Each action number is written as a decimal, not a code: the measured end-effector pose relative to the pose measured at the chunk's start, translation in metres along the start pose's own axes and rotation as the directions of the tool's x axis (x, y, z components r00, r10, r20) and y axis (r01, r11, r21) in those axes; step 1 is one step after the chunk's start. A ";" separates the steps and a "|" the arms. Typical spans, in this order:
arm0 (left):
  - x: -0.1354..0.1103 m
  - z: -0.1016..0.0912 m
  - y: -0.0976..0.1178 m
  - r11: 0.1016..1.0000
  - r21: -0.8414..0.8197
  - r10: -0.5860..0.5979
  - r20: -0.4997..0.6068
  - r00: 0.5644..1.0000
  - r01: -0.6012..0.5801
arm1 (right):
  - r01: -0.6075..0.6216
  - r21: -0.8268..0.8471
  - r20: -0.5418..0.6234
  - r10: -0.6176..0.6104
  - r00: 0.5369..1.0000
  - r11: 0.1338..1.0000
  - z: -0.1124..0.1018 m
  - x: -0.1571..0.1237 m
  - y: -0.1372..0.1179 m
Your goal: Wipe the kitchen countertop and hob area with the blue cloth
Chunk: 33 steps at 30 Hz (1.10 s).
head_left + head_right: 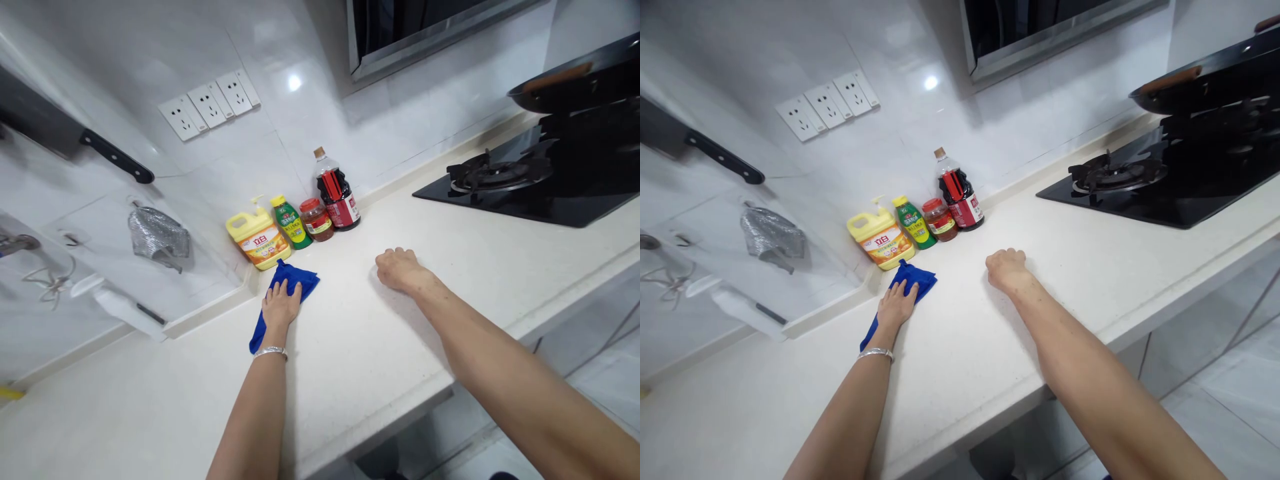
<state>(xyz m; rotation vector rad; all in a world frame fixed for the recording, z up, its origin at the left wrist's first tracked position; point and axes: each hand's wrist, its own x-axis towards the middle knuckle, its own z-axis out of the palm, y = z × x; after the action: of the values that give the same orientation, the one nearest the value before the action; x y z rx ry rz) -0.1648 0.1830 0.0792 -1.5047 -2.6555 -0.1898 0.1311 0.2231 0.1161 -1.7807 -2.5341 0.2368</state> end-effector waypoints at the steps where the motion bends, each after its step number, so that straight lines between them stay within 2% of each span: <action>1: -0.001 -0.001 -0.002 1.000 0.004 -0.009 -0.002 1.000 0.009 | 0.000 0.002 0.000 0.000 1.000 1.000 0.000 0.000 0.000; 15: -0.015 -0.008 -0.044 0.995 0.041 -0.096 -0.016 0.995 0.096 | 0.004 0.026 0.011 -0.005 1.000 1.000 0.004 0.001 -0.002; 25: -0.032 -0.006 -0.060 0.995 0.034 -0.090 -0.038 0.995 0.092 | 0.007 0.008 0.007 -0.007 1.000 1.000 0.008 0.005 -0.001; 33: -0.051 -0.008 -0.072 0.995 0.068 -0.073 -0.014 0.997 0.074 | 0.003 0.021 0.011 -0.004 1.000 1.000 0.007 0.004 -0.003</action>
<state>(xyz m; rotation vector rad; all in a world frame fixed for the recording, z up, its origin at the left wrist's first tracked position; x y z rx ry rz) -0.2009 0.1019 0.0757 -1.3831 -2.6809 -0.1109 0.1264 0.2251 0.1094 -1.7725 -2.5325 0.2732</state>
